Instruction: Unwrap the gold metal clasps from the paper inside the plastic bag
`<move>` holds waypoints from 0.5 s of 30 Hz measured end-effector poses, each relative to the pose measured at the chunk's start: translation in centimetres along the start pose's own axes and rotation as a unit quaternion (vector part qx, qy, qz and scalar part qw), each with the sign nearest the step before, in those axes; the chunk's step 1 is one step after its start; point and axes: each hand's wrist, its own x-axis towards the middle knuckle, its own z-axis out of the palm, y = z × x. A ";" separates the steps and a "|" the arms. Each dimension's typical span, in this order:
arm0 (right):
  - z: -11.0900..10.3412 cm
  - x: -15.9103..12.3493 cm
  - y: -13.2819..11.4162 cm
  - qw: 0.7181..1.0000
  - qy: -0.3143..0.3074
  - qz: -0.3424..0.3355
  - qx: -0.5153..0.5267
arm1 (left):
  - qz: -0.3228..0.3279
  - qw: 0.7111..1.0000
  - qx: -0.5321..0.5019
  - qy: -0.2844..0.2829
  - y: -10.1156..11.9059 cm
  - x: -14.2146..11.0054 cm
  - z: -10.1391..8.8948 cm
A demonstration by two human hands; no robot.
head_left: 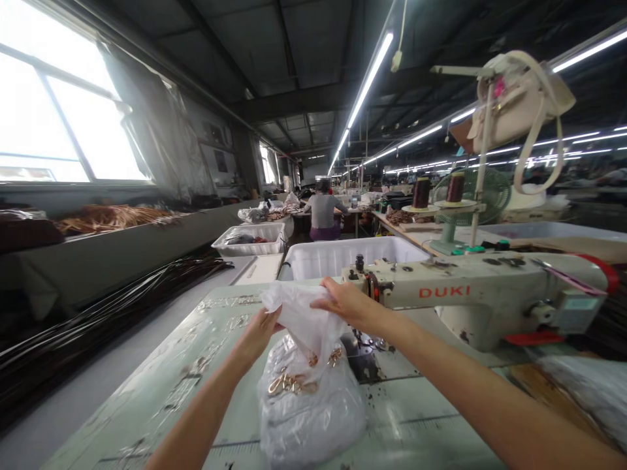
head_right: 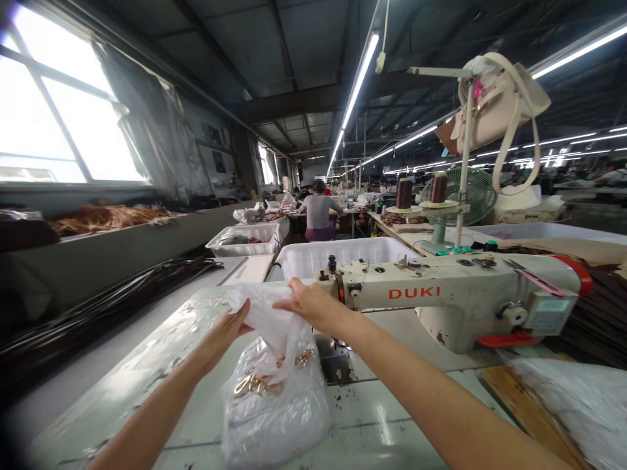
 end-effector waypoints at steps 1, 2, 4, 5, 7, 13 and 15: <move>-0.4 0.1 0.0 0.999 -0.034 0.008 0.012 | -0.008 1.000 0.015 -0.001 0.2 0.3 -0.4; -0.8 0.1 0.1 0.997 -0.070 0.014 0.016 | -0.018 0.999 0.031 -0.002 0.4 0.4 -0.7; -1.5 0.3 0.1 0.994 -0.108 0.004 -0.010 | -0.038 0.998 0.049 -0.012 0.9 0.5 -1.1; -1.7 0.4 0.0 0.995 -0.094 -0.007 -0.038 | -0.045 0.998 0.047 -0.021 1.1 0.4 -1.2; -1.9 0.7 -0.1 0.996 -0.025 -0.023 -0.085 | -0.053 0.998 0.023 -0.039 1.6 0.0 -1.2; -1.9 1.9 -0.2 0.996 0.070 0.001 -0.064 | -0.058 0.995 -0.065 -0.054 2.8 -0.7 -1.3; -1.9 2.1 -0.1 0.997 0.068 0.010 -0.039 | -0.049 0.992 -0.089 -0.072 3.2 -0.7 -1.5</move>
